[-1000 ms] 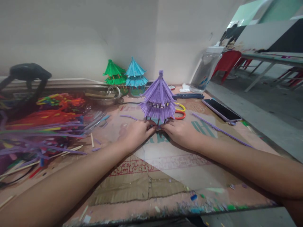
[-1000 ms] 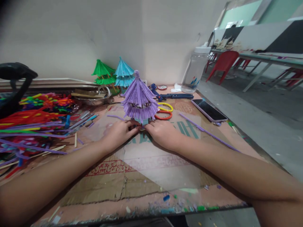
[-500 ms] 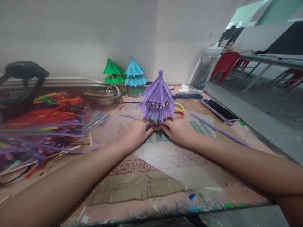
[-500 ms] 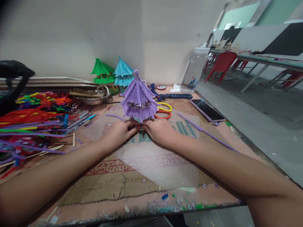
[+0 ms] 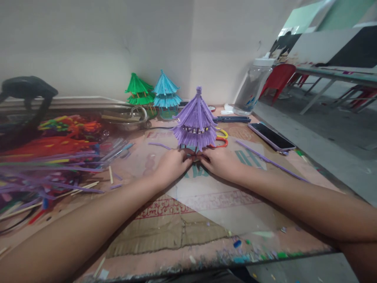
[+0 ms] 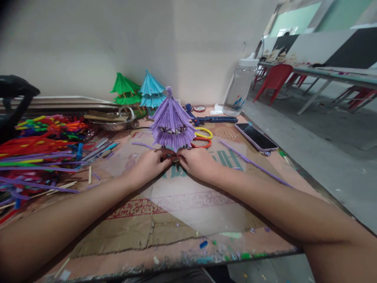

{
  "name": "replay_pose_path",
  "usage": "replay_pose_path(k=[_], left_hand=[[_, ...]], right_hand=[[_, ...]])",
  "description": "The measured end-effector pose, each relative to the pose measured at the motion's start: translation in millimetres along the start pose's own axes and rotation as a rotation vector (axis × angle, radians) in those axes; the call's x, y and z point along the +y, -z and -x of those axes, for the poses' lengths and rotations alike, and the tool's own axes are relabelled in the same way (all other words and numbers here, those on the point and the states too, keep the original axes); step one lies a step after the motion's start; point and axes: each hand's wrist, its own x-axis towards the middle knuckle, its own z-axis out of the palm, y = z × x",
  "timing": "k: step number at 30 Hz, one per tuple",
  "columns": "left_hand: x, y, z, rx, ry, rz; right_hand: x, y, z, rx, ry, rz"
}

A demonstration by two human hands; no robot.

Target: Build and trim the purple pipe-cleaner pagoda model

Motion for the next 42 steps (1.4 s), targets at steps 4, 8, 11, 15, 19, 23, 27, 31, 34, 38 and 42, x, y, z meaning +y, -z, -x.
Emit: replay_pose_path(k=[4,8,11,15,19,23,27,31,34,38,42], left_hand=[[0.7,-0.5,1.7,-0.001,-0.015,-0.047],[2.1,0.5,2.8,0.005,-0.037,-0.049],[3.5,1.5,3.1,0.0,-0.037,-0.049],[4.8,2.2,4.0,-0.001,-0.014,-0.076],[4.5,1.7,4.9,0.005,-0.012,-0.082],[5.0,1.7,5.6,0.01,0.0,-0.097],[6.3,2.2,6.2,-0.004,-0.013,-0.072],[5.9,1.9,5.0,-0.002,-0.001,-0.057],[3.9,1.0,3.5,0.005,-0.01,-0.044],[-0.4,-0.2,3.7,-0.007,-0.045,-0.019],[-3.3,0.5,5.4,0.001,-0.036,-0.007]], right_hand=[[-2.2,3.3,0.1,-0.055,0.042,-0.013],[-4.2,4.7,-0.6,-0.067,0.027,0.008],[-4.9,6.2,-0.9,-0.102,0.005,0.072],[-6.0,14.1,3.8,-0.143,0.038,0.139],[-10.9,27.3,11.4,-0.167,0.145,0.201],[-14.8,32.3,12.7,-0.196,0.147,0.164],[-20.0,28.6,10.6,-0.171,0.08,-0.003],[-31.2,28.9,11.4,-0.246,0.023,-0.202],[-35.4,34.3,13.3,-0.292,0.052,-0.313],[-29.6,42.4,13.3,-0.285,0.126,-0.409],[-16.7,37.9,11.9,-0.214,0.146,-0.325]])
